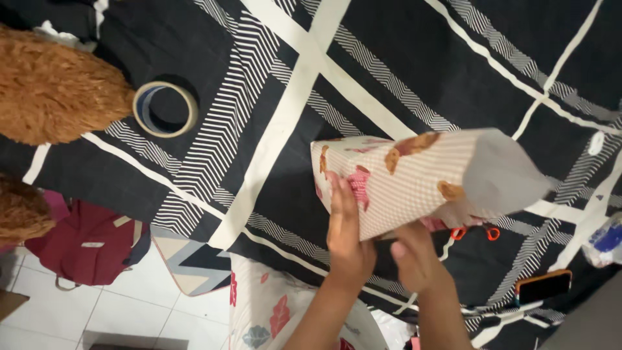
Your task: The person wraps a small rectangular box with patterned wrapping paper on a bed. They fold the paper edges, crease the folds, and secure the package with tape, completing the wrapping process.
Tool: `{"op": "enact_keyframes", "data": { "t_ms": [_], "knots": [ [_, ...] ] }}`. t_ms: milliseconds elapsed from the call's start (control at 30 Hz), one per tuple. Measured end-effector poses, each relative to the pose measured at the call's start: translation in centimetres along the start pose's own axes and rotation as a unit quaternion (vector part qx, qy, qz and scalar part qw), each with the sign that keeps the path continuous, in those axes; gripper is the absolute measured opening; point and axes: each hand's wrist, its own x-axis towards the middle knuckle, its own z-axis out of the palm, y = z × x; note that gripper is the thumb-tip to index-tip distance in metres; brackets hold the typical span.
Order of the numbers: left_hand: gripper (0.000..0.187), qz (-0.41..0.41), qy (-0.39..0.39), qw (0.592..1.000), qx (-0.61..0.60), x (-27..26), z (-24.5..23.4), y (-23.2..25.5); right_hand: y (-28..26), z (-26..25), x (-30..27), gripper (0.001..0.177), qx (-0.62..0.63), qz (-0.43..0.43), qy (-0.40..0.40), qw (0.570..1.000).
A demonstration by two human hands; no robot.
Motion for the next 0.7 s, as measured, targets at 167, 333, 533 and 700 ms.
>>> {"op": "enact_keyframes", "data": {
  "t_ms": [167, 333, 533, 700],
  "knots": [
    [0.066, -0.004, -0.064, 0.995, -0.082, 0.1, -0.3, 0.3, 3.3, 0.7, -1.8, 0.031, -0.159, 0.069, 0.03, 0.984],
    [0.066, 0.004, -0.083, 0.979, -0.185, 4.6, -3.2, -3.2, 5.0, 0.9, -2.8, 0.023, -0.217, 0.042, 0.06, 0.974],
    [0.059, 0.033, -0.309, 0.924, -0.224, 11.7, 0.1, -5.6, 4.1, 0.5, -2.2, 0.032, -0.241, 0.025, 0.04, 0.97],
    [0.054, 0.044, -0.364, 0.861, -0.353, 12.8, 1.1, -4.7, 3.4, 0.1, -2.0, 0.038, -0.288, 0.031, 0.051, 0.956]
  ]
}}
